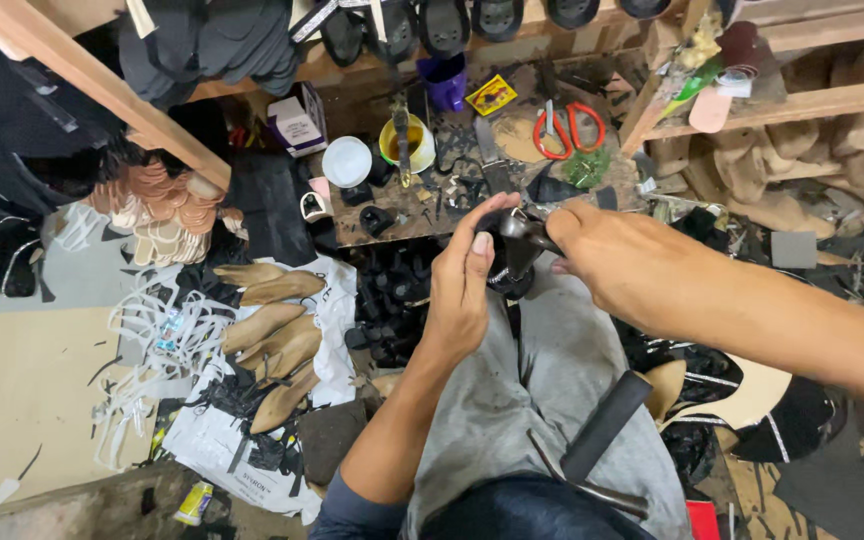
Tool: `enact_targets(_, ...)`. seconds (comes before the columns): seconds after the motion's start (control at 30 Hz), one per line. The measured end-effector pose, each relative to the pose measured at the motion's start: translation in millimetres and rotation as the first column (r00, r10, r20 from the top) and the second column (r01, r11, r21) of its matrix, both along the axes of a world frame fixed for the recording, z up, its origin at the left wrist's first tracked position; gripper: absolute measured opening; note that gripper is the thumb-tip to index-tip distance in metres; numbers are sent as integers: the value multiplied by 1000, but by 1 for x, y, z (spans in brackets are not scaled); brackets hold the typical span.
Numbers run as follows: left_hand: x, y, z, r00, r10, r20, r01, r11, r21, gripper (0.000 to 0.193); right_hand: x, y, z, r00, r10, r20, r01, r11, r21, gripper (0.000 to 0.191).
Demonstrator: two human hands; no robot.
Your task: The person places a black shoe upper onto a wooden shoe last and uses pliers to press and secure the upper around the last. The person repeatedly adjusts the shoe and uses the pliers to clamp different sections of the upper to the last.
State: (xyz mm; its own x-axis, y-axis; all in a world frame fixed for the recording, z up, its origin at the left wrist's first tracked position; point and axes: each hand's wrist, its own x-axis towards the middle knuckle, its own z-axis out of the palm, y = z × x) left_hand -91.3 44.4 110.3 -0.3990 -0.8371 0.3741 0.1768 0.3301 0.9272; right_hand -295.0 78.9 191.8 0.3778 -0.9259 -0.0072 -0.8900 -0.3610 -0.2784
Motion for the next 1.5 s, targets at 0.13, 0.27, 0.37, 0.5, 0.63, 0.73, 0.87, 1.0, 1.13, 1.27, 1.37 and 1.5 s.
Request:
enact_targets(0.13, 14, -12, 1, 996, -86, -3, 86, 989, 118, 43, 15, 2, -17, 994, -43, 98, 48, 998, -44, 32)
enact_targets(0.27, 26, -30, 4, 970, -242, -22, 242, 959, 146, 43, 33, 3, -50, 956, -25, 293, 62, 991, -118, 27)
enact_targets(0.37, 27, -29, 12, 964, -252, 92, 251, 968, 16, 49, 20, 3, -54, 966, 84, 246, -30, 977, -213, 22)
enact_targets(0.5, 22, -21, 26, 948, -76, 308, 121, 984, -130, 60, -8, -7, -32, 964, 259, 63, -229, 926, -300, 27)
enact_targets(0.63, 18, -21, 26, 940, -114, 322, 137, 989, -49, 65, -10, -13, -18, 987, 97, 126, -118, 978, 174, 21)
enact_targets(0.73, 23, -27, 21, 960, -136, 245, 171, 977, -128, 63, 10, -1, -31, 993, -42, 112, 35, 997, 65, 27)
enact_targets(0.87, 32, -35, 20, 917, -396, 54, 386, 912, 137, 63, 24, 11, -52, 979, 56, 195, -18, 982, -191, 25)
enact_targets(1.0, 31, -28, 21, 930, -223, 293, 261, 961, -96, 67, 1, 7, -41, 985, 170, 1, -165, 956, -242, 29)
enact_targets(1.13, 28, -25, 19, 924, -201, 325, 237, 969, -74, 69, -3, -2, -27, 985, 80, 150, -106, 980, 171, 23)
enact_targets(1.27, 35, -34, 19, 929, -352, 116, 344, 935, 83, 66, 29, 13, -47, 972, -36, 230, 37, 999, -3, 31)
enact_targets(1.37, 40, -34, 23, 910, -400, 106, 389, 915, 109, 64, 29, 17, -56, 992, 38, 119, -21, 990, -140, 34)
enact_targets(1.5, 36, -28, 26, 894, -290, 341, 283, 956, 72, 70, 1, 6, -40, 984, 134, 113, -127, 990, -66, 36)
